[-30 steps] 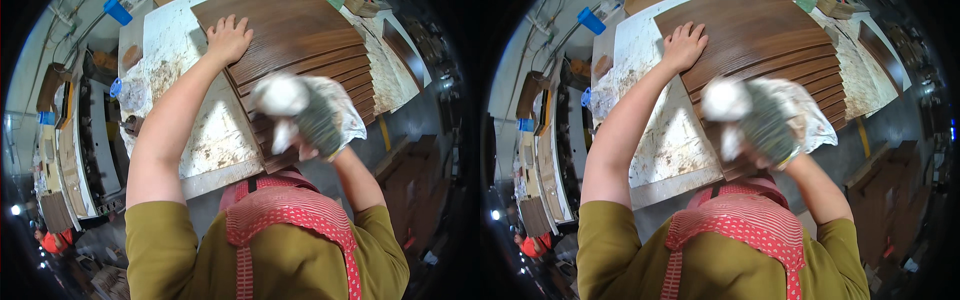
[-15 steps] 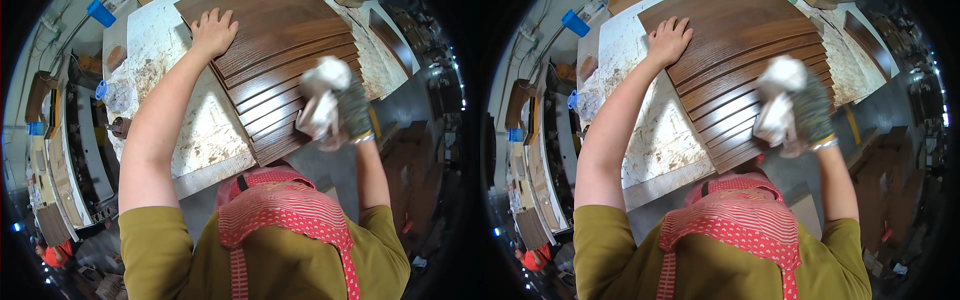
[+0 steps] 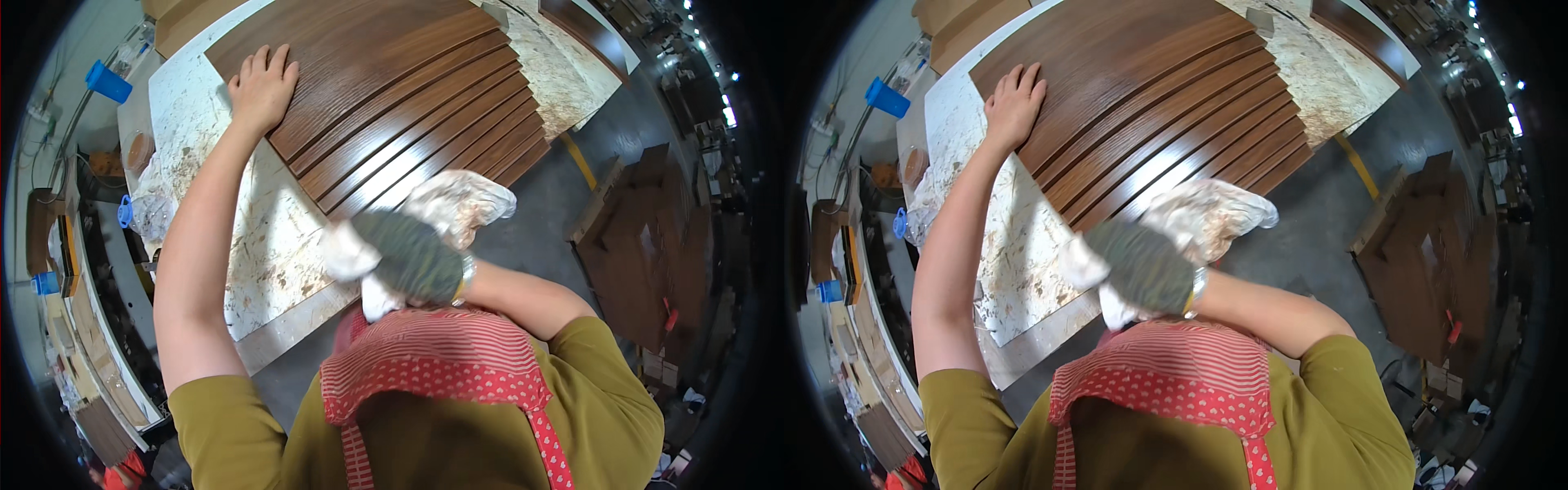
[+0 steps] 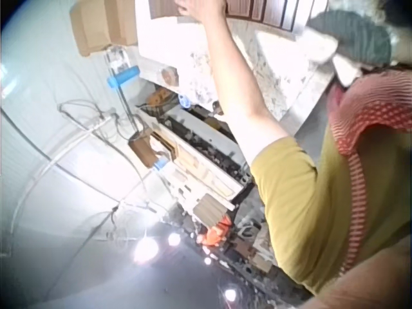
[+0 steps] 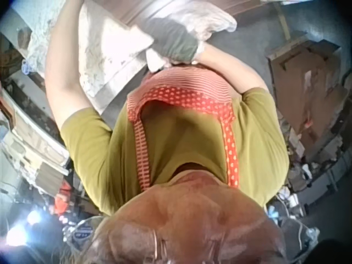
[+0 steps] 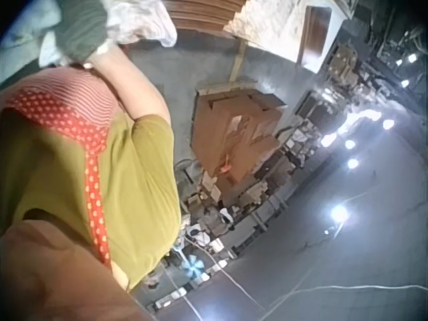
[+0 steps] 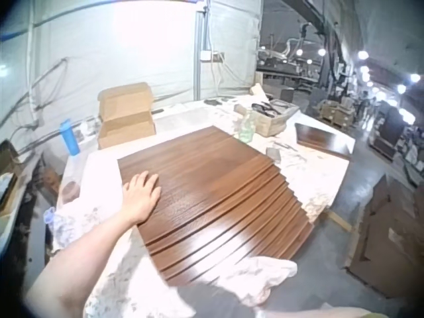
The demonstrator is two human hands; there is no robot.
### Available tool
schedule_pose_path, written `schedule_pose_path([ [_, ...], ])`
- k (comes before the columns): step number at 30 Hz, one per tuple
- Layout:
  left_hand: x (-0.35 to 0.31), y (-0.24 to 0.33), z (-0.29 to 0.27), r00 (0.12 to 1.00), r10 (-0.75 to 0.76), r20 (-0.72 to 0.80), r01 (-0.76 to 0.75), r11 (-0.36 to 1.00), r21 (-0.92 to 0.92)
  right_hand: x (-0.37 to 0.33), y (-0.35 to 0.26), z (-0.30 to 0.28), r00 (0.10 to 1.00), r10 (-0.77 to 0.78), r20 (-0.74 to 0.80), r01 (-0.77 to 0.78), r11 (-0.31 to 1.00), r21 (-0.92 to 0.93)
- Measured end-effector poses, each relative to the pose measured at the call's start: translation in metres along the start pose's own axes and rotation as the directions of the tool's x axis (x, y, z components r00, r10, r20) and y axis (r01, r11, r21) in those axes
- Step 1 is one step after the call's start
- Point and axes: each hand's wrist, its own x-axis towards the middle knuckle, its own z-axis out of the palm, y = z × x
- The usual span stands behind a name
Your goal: The person arranges a stack of wooden panels in a staggered pattern on a workbench, sands the edges using a sanding block, and wipes them with a cloth. The person also scoops and scrapes paste from a small container using a handheld blade.
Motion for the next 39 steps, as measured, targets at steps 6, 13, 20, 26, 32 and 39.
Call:
schedule_pose_path([
  [6,0.002,-0.004,0.001,0.999,0.024,0.023,-0.024,1.000,-0.018,-0.003,0.061,-0.049,0.935,-0.346,-0.074,0.238,0.771,-0.591],
  [13,-0.003,-0.002,-0.004,0.999,0.047,0.014,-0.047,0.999,-0.005,-0.032,0.129,-0.210,0.861,0.191,-0.471,-0.504,0.431,-0.748],
  [20,-0.004,-0.001,-0.007,0.999,0.034,0.028,-0.035,0.999,0.005,-0.037,0.163,-0.142,0.961,-0.047,-0.272,0.094,0.982,0.162],
  [26,-0.003,-0.002,-0.010,0.997,0.061,0.040,-0.060,0.998,-0.002,-0.075,0.210,-0.271,0.885,0.118,-0.450,-0.440,0.523,-0.730],
  [32,-0.003,-0.001,-0.014,0.996,0.057,0.072,-0.056,0.998,-0.012,-0.064,0.214,-0.222,0.614,0.223,-0.757,-0.732,0.520,-0.441],
  [39,-0.006,0.002,-0.015,0.997,0.046,0.062,-0.045,0.999,-0.017,-0.075,0.178,-0.264,0.812,0.266,-0.519,-0.581,0.450,-0.678],
])
